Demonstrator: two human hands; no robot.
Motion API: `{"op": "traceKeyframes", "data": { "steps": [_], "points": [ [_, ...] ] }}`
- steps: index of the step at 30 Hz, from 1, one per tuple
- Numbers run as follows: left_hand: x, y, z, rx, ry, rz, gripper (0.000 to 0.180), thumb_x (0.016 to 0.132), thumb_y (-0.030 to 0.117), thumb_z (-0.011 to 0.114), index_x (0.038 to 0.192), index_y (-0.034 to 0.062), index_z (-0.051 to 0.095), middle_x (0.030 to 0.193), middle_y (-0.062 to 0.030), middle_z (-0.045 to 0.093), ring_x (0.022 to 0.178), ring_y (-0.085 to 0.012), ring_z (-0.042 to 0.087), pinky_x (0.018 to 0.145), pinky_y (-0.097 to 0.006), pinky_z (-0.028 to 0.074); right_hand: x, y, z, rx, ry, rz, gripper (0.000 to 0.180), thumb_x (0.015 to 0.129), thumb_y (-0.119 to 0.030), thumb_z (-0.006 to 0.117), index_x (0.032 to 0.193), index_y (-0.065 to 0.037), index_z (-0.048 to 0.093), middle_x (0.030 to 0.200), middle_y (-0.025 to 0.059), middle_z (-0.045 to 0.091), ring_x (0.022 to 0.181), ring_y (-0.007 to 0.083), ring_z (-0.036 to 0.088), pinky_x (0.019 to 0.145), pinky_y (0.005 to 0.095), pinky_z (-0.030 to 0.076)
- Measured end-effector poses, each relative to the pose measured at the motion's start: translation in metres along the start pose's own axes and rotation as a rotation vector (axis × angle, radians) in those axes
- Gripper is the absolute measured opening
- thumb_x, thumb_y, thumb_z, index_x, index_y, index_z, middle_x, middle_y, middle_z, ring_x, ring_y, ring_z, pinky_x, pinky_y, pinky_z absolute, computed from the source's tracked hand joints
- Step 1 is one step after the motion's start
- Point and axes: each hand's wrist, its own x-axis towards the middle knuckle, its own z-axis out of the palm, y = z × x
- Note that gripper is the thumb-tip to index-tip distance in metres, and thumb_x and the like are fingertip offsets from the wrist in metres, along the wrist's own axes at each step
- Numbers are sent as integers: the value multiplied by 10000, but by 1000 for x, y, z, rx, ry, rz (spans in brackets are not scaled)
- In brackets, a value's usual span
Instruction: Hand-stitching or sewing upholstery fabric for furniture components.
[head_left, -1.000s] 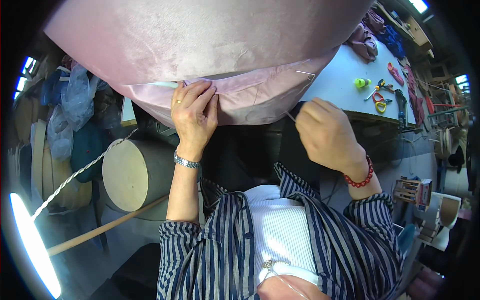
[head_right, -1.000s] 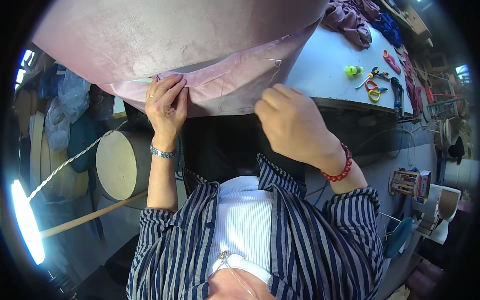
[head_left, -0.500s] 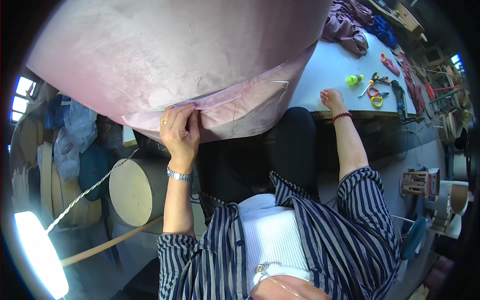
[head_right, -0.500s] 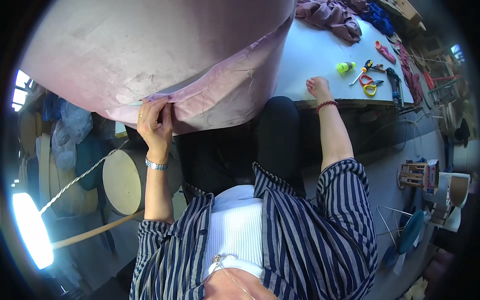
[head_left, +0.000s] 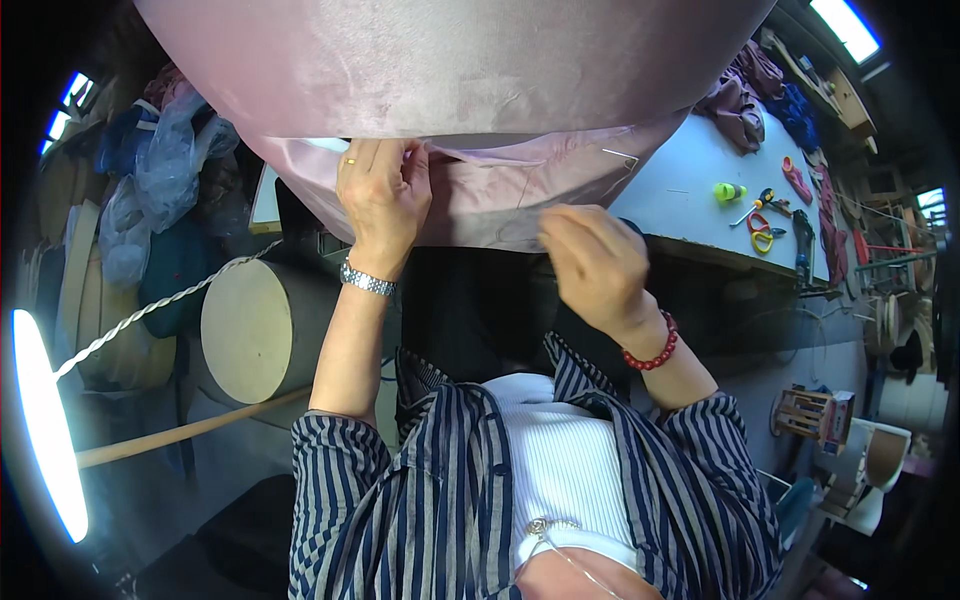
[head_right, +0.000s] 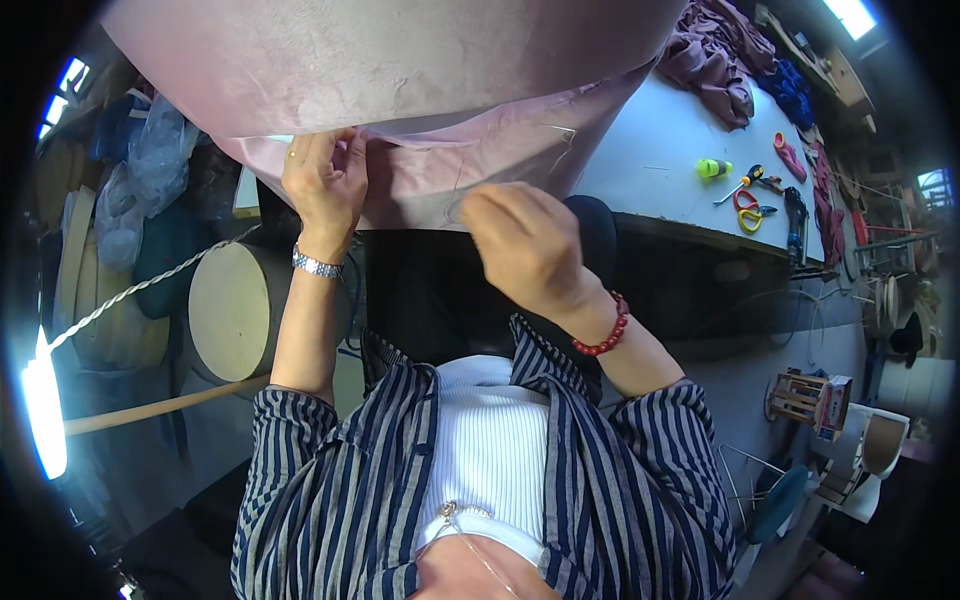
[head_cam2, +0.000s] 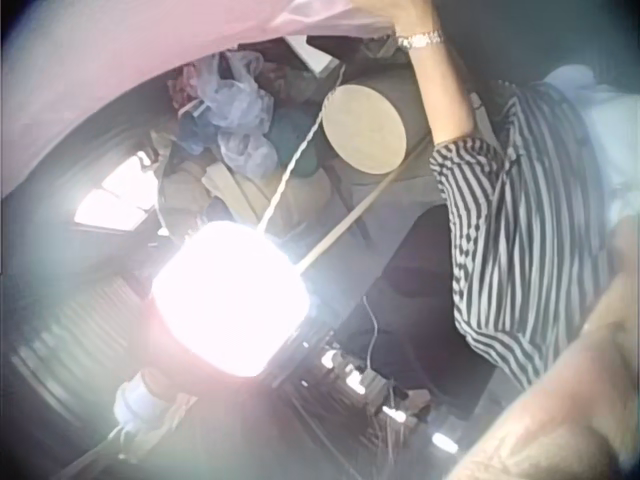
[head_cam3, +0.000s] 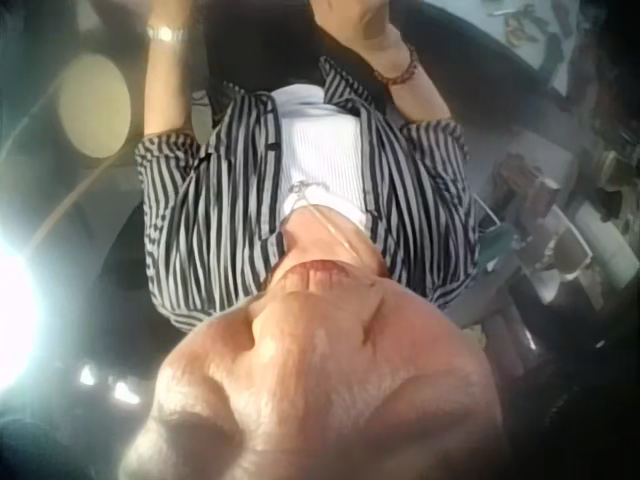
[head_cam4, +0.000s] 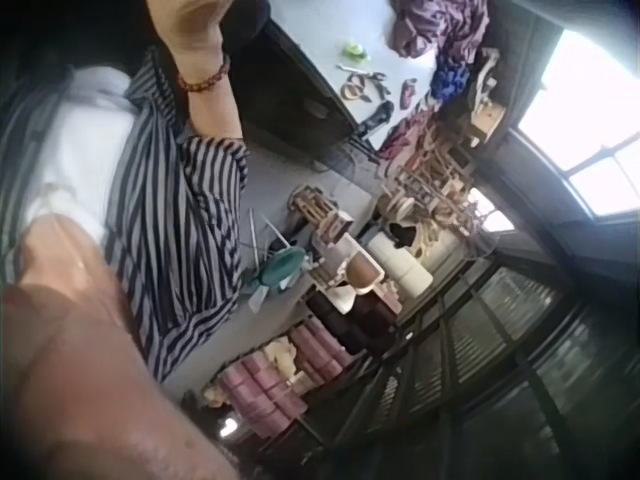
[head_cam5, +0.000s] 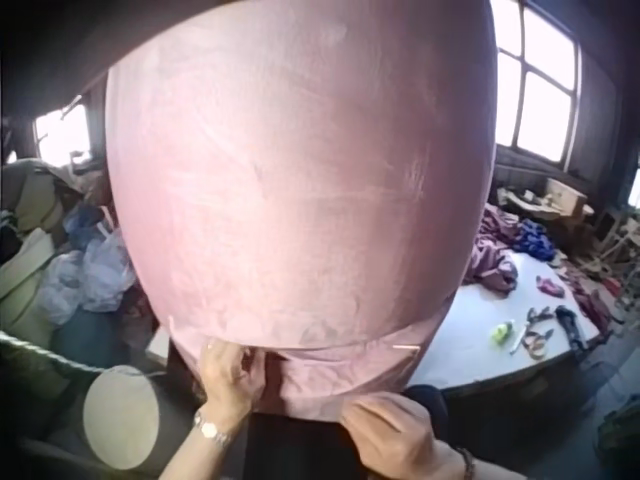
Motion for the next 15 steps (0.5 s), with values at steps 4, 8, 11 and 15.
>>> {"op": "traceKeyframes", "data": {
  "steps": [4,8,11,15],
  "points": [
    [-8,6,-7,-145,-235,46,120,779,81,780,833,39,682,806,-104,673,742,-295,622,687,-387,487,23,2,27,-182,-294,-5,208,792,11,640,996,49,645,1105,167,657,1065,302,634,905,372,525],
    [-14,12,-6,-164,-303,71,227,771,104,775,982,39,723,998,-106,679,930,-310,615,824,-402,482,35,12,45,-352,-358,-56,253,773,-24,600,1016,22,653,1080,130,639,1063,270,603,892,357,523],
    [-6,13,-10,-172,-404,14,278,761,109,774,1023,35,719,1069,-104,657,990,-315,591,849,-412,469,42,14,42,-433,-405,-32,235,766,-19,616,995,19,655,1030,111,634,1009,263,607,851,346,524],
    [-5,-1,2,-269,-370,38,182,744,115,769,885,35,686,901,-86,648,874,-305,591,768,-414,456,49,18,41,-414,-397,-1,177,777,-36,673,953,-18,672,989,91,634,978,269,614,825,377,525]
  ]
}}
